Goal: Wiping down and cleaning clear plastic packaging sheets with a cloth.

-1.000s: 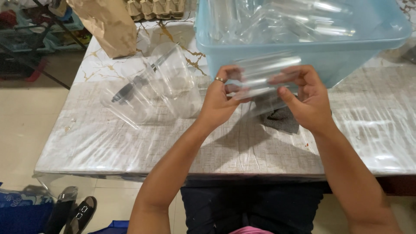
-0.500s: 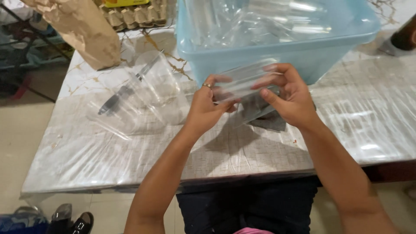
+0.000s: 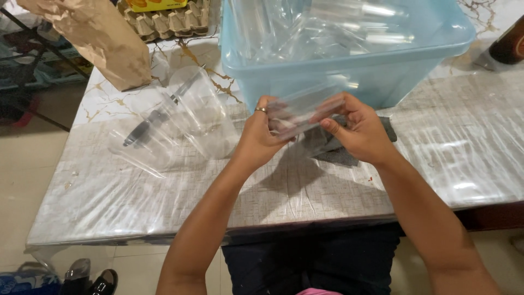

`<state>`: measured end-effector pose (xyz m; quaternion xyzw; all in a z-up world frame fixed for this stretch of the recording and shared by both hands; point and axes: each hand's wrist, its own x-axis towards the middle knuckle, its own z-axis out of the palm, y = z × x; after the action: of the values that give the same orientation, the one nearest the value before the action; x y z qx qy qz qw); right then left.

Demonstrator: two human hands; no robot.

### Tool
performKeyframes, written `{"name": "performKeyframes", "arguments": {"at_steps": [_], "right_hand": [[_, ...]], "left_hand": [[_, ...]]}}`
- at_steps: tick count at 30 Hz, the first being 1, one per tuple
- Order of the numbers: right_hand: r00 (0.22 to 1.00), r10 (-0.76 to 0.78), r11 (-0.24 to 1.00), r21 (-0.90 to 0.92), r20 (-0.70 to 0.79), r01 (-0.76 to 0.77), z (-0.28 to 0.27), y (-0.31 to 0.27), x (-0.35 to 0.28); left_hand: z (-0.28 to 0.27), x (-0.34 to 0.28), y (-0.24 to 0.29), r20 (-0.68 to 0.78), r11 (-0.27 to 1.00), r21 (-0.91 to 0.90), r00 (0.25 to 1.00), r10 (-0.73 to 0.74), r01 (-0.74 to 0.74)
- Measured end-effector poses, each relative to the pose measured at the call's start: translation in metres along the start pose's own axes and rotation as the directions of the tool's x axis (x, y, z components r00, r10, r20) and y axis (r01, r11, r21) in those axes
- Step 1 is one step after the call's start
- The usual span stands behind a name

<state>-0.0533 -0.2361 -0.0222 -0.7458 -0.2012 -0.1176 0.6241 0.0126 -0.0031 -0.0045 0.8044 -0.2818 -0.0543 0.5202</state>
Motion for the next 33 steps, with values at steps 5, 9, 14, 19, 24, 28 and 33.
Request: {"name": "performKeyframes", "arguments": {"at_steps": [5,9,14,19,24,28,33], "right_hand": [[0.997,0.041,0.999,0.027,-0.067,-0.039,0.001,0.011,-0.001],[0.997,0.037,0.999,0.014,-0.070,-0.036,0.006,0.006,0.002],[0.998,0.064,0.995,0.074,0.025,-0.066,0.011,0.020,0.002],[0.987,-0.158,0.950,-0.272,0.005,0.154,0.014,-0.002,0.003],[0.997,-0.012,0.999,0.030,-0.072,0.014,0.007,-0.007,0.004],[0.984,-0.114,0.970,-0.230,-0.139,0.080,0.004,-0.003,0.000],[0.949,-0.272,0.885,-0.428,-0.158,0.183,0.004,-0.008,0.003]], "left_hand": [[0.007,0.002,-0.010,0.111,0.951,-0.273,0.986,-0.122,0.148],[0.008,-0.003,-0.007,0.086,0.878,-0.477,0.993,0.085,-0.034],[0.009,-0.004,-0.013,0.048,0.912,-0.409,0.998,0.041,-0.018],[0.011,0.002,-0.025,0.029,0.934,-0.355,0.998,0.060,-0.046],[0.008,0.005,-0.033,0.075,0.829,-0.559,0.997,0.009,0.034],[0.007,0.000,-0.022,0.154,0.796,-0.602,0.987,0.037,0.064],[0.004,-0.002,-0.010,0.216,0.820,-0.561,0.976,0.012,0.114]]}}
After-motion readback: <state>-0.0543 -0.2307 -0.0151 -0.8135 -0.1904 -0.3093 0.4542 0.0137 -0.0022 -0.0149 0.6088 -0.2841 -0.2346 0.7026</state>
